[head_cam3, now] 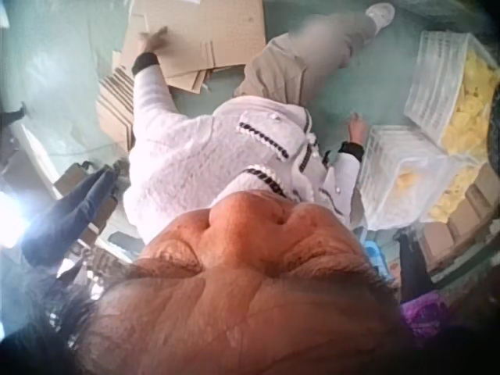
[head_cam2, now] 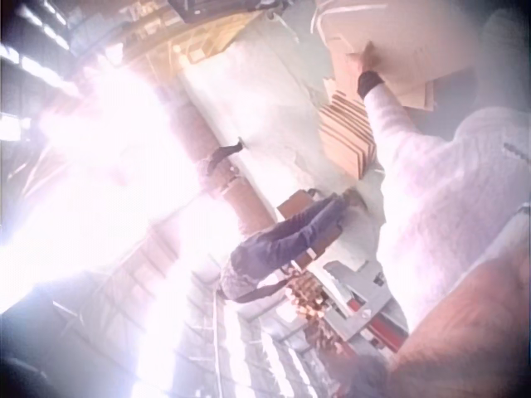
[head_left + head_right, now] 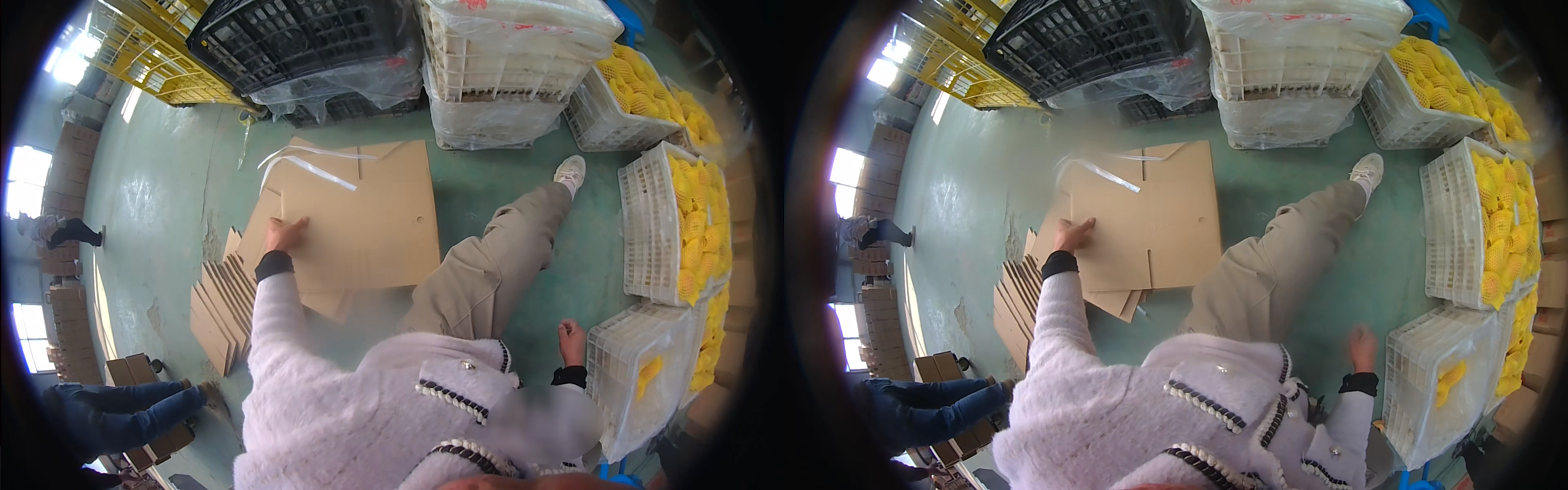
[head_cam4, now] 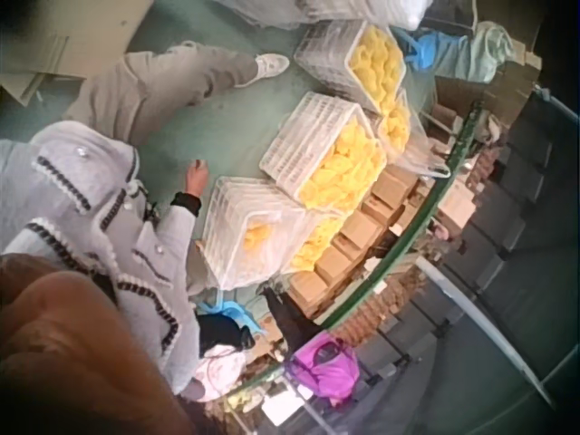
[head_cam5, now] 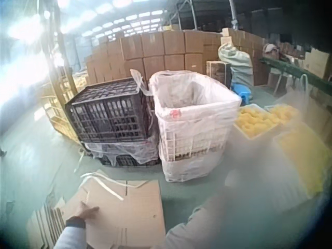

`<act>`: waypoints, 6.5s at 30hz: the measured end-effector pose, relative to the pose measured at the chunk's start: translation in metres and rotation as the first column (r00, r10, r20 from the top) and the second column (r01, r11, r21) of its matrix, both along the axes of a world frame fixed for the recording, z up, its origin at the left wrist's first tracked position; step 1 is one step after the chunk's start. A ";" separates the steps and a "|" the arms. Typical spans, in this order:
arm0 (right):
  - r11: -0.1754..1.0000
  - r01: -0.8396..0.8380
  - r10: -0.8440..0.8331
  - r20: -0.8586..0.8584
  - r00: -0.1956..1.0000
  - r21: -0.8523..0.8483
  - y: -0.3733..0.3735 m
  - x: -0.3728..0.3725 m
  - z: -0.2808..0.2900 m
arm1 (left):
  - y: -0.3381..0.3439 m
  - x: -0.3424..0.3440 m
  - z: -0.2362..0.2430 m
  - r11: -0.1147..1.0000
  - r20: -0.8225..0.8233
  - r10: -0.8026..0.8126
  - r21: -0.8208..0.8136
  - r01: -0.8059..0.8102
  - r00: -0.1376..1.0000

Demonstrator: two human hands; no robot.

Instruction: The person sits on the floor and repeatedly picks yellow foam-wrapped fruits from white plastic crates, places them into small cardboard boxes, closes the boxes, and hands them to a coworker. The process is repeated continuously.

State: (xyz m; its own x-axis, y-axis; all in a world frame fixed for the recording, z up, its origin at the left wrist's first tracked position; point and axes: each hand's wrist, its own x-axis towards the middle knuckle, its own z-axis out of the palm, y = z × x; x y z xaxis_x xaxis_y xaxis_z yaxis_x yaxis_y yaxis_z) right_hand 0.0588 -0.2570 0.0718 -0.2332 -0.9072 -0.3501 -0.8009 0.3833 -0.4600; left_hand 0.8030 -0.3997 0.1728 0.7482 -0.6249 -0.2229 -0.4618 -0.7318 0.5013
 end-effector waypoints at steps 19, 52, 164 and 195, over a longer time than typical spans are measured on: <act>0.706 0.614 0.371 0.923 0.102 -0.352 -0.040 0.033 0.274 | -0.032 -0.362 0.254 -0.348 0.487 -0.873 -0.621 0.702 -0.001; 0.461 0.887 -0.853 0.273 0.444 -0.003 0.055 -0.090 0.167 | -0.003 -0.708 0.002 -0.297 -0.464 -0.790 -0.282 0.912 -0.401; 0.420 0.754 -0.603 0.466 0.647 -0.505 0.035 -0.019 0.091 | -0.009 -0.682 -0.017 -0.385 -0.080 -0.876 -0.479 0.789 -0.476; 0.323 0.868 -0.684 0.727 -0.061 0.377 0.101 0.012 -0.042 | -0.067 -0.672 -0.050 -0.332 0.349 -0.908 -0.259 0.907 -0.232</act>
